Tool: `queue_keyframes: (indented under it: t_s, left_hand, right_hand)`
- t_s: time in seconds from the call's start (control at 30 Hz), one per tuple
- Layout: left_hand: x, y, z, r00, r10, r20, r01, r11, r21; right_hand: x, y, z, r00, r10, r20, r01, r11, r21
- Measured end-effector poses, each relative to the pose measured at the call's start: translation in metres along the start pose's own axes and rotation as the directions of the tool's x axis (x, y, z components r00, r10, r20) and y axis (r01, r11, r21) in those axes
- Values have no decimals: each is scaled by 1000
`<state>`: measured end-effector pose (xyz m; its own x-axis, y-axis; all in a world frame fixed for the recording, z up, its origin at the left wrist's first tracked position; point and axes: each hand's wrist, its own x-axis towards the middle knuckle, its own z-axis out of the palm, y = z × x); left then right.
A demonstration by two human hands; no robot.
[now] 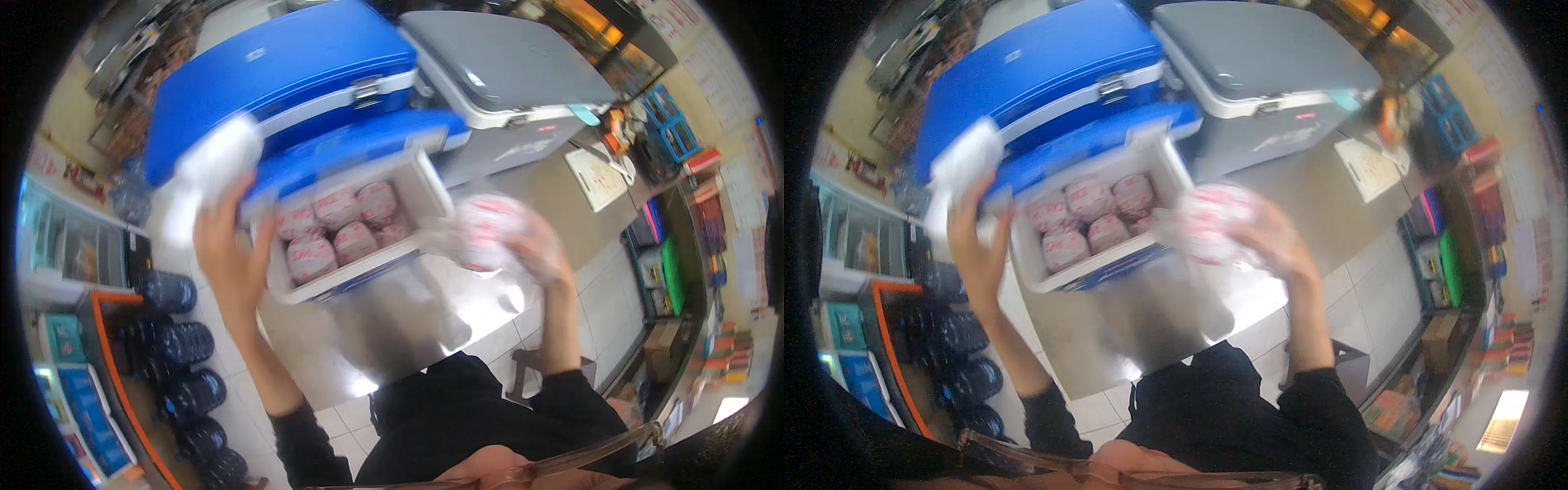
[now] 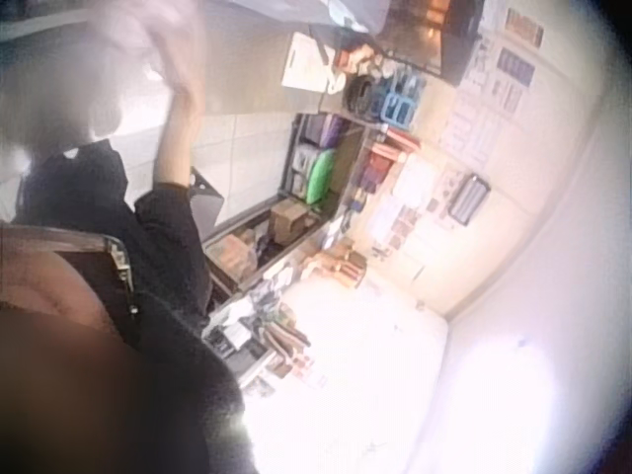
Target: The person packs fried chicken pieces from a heated display case into a paper box, then places the box into a plastic bag along with a receipt and a small red packet. The person handles the items by hand and uses a plastic bag to complete the order.
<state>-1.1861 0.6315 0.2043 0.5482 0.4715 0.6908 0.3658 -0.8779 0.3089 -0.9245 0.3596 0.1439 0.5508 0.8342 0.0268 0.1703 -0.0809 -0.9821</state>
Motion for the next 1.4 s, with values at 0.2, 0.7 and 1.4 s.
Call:
queue_keyframes:
  t_s: [0.2,0.7,1.4]
  left_hand:
    - [-128,166,49,758,-191,624,337,934,-123]
    - [-215,224,405,369,-319,873,223,942,250]
    - [76,793,768,528,-137,838,848,45,-527]
  right_hand:
    - [-129,34,-136,971,182,-153,-60,809,585]
    - [-366,157,-422,568,531,-629,164,676,718]
    - [163,399,-976,903,-62,-426,8,992,-128]
